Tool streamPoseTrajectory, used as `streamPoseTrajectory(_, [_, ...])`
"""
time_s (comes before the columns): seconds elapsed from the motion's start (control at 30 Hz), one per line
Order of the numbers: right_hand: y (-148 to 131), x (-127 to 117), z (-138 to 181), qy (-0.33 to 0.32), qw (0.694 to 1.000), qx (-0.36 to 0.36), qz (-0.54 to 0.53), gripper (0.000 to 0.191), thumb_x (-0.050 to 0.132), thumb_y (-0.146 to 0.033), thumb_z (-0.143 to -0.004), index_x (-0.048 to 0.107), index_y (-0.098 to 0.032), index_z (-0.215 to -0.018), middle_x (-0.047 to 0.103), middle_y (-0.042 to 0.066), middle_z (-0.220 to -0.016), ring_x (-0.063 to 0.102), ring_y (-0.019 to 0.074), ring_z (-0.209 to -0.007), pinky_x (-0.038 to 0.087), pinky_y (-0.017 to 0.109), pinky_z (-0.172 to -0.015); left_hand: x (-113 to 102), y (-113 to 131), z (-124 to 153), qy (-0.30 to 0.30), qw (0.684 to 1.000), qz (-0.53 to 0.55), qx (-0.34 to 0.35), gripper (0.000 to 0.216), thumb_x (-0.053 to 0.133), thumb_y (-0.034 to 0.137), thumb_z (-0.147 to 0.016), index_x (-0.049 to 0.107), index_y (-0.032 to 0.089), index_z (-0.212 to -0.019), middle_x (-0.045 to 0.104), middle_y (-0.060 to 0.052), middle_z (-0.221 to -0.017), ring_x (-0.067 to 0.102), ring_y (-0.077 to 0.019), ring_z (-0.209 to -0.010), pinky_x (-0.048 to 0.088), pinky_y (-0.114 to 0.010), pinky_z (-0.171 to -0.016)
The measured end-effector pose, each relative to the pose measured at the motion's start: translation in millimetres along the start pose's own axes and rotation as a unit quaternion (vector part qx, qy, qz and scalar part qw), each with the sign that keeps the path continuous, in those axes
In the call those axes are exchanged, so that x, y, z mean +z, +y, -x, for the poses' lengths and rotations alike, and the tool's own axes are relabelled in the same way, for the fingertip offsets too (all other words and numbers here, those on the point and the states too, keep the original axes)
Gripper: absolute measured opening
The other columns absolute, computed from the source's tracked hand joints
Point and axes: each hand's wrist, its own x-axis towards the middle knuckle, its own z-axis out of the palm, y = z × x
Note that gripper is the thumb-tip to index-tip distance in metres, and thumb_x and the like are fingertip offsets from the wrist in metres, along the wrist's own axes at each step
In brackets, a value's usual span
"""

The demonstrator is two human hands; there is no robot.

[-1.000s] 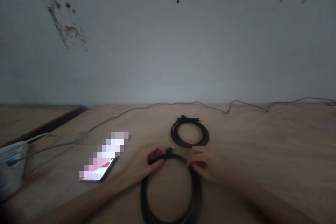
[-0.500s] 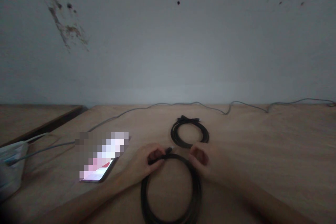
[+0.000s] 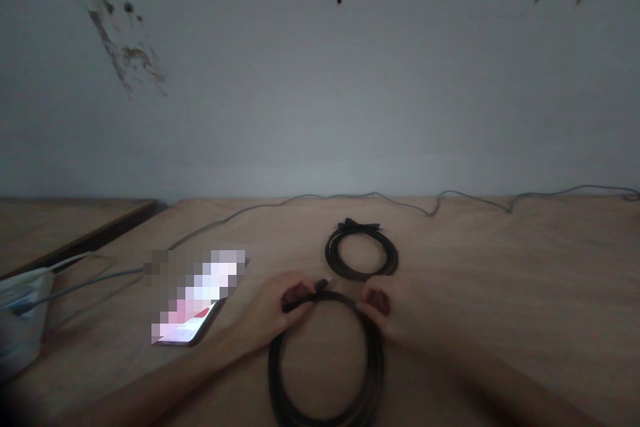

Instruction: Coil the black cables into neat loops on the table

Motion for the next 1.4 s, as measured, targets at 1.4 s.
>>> streamPoseTrajectory(1.4, [10.7, 6.8, 3.2, 0.012, 0.992, -0.101, 0.07, 0.018, 0.058, -0.032, -0.102, 0.071, -0.024, -0.093, 0.071, 0.003, -0.089, 0.068, 0.02, -0.082, 0.052, 0.032, -0.075, 1.6, -3.2, 0.3, -0.006, 1.0, -0.013, 0.005, 0.014, 0.066, 0.016, -0.084, 0.071, 0.022, -0.097, 0.069, 0.002, -0.084, 0.06, -0.0167, -0.074, 0.045, -0.026, -0.069])
